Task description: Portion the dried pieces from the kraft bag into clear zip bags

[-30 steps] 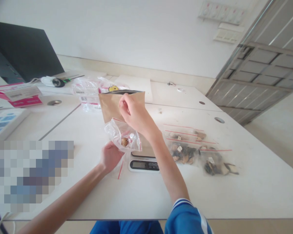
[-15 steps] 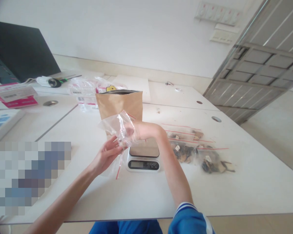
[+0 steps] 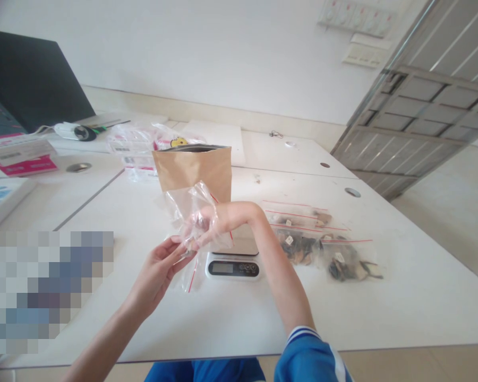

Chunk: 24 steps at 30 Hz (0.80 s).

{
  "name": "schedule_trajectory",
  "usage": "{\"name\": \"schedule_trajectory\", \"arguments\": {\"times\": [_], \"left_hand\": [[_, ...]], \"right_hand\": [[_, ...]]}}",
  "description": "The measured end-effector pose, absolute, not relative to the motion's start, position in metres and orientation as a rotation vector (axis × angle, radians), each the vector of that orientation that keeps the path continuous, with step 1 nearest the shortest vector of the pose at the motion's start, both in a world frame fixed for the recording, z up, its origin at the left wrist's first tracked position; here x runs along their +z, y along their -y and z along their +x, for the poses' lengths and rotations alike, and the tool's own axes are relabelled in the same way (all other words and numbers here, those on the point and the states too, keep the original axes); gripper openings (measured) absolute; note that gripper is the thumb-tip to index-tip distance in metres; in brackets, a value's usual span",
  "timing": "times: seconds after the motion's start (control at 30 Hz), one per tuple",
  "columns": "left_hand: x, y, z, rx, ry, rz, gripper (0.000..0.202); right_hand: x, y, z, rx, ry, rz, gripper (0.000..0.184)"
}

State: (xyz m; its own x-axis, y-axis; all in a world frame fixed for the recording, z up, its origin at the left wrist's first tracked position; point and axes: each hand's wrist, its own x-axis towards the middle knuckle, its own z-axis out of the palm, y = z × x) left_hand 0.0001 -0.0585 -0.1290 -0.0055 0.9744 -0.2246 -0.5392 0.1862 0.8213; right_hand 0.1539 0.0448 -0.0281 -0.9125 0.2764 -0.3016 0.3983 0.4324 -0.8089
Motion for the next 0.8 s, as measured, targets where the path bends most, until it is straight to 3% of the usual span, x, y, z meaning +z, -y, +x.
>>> {"name": "schedule_trajectory", "arguments": {"times": [0.2,0.5,0.6,0.8], "left_hand": [[-0.126,0.058,-0.001,1.322,-0.819,0.43,0.009],[-0.127,0.066,-0.008,1.393,-1.047,0.615,0.024],[-0.131,0.075,-0.019,1.407,-1.229,0.74,0.029],[-0.134,0.092,-0.042,1.282,-1.565,0.84,0.049]], "right_hand": [[-0.027,-0.042,0.15,-1.323,-2.644,0.752,0.032],[-0.033,-0.053,0.153,-1.464,-2.758,0.731,0.01],[-0.036,-0.053,0.15,-1.615,-2.732,0.768,0.009],[-0.039,-0.047,0.143,-1.432,-2.668,0.685,0.015]]}}
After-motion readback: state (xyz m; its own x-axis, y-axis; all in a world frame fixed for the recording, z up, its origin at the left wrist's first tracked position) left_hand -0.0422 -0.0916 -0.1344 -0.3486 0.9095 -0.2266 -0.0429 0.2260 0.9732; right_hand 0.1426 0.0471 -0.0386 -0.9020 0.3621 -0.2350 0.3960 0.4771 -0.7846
